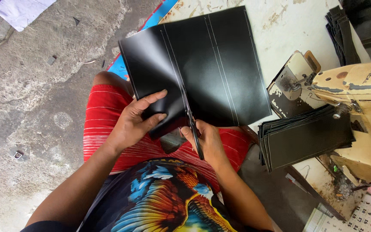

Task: The person uses scissors to cut a large sheet of black material into smaller rectangular pieces. They repeatedly cut along marked lines, stack the cut pieces on the sewing machine table, and continue cutting the remaining material.

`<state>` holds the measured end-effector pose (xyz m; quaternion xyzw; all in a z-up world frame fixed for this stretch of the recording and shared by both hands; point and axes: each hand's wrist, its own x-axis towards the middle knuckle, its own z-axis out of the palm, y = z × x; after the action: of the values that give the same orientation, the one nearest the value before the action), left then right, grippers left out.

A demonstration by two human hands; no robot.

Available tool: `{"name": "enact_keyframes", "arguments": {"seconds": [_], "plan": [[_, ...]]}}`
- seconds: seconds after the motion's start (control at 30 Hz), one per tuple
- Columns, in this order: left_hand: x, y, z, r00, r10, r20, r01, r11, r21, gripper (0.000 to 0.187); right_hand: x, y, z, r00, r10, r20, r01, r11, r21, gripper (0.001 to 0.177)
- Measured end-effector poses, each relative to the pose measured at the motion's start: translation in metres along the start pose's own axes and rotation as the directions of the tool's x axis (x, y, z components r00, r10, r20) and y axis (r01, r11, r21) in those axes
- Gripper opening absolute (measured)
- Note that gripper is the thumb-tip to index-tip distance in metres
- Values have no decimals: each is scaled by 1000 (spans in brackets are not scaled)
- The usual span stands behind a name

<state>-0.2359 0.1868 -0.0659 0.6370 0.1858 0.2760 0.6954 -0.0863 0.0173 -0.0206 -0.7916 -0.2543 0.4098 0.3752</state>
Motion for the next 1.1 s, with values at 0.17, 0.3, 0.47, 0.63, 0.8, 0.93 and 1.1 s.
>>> {"name": "enact_keyframes", "arguments": {"seconds": [0.17,0.3,0.47,0.63,0.8,0.93,1.1], "plan": [[-1,3,2,1000,-5,20,6,997,-77,62,11,-14,-1,998,-46,37,50,993,-106,49],[-4,-4,5,1000,-2,-7,1,993,-116,61,9,-13,1,999,-34,43,38,994,-100,50],[-6,-3,3,999,-23,-24,20,994,-107,61,7,-15,2,1000,-21,17,22,999,-38,47],[-3,-9,0,998,-23,-51,20,998,-55,45,8,-17,1,1000,14,27,-14,1000,-15,46],[2,-4,-6,999,1,-45,-2,1000,-18,58,17,-5,1,999,26,29,-26,1000,-11,46],[2,0,-8,999,-22,-32,22,1000,-17,65,26,-18,1,999,3,51,1,997,-73,49],[2,2,-8,999,-30,-42,29,999,-34,65,25,-31,5,999,-13,48,22,983,-183,53]]}}
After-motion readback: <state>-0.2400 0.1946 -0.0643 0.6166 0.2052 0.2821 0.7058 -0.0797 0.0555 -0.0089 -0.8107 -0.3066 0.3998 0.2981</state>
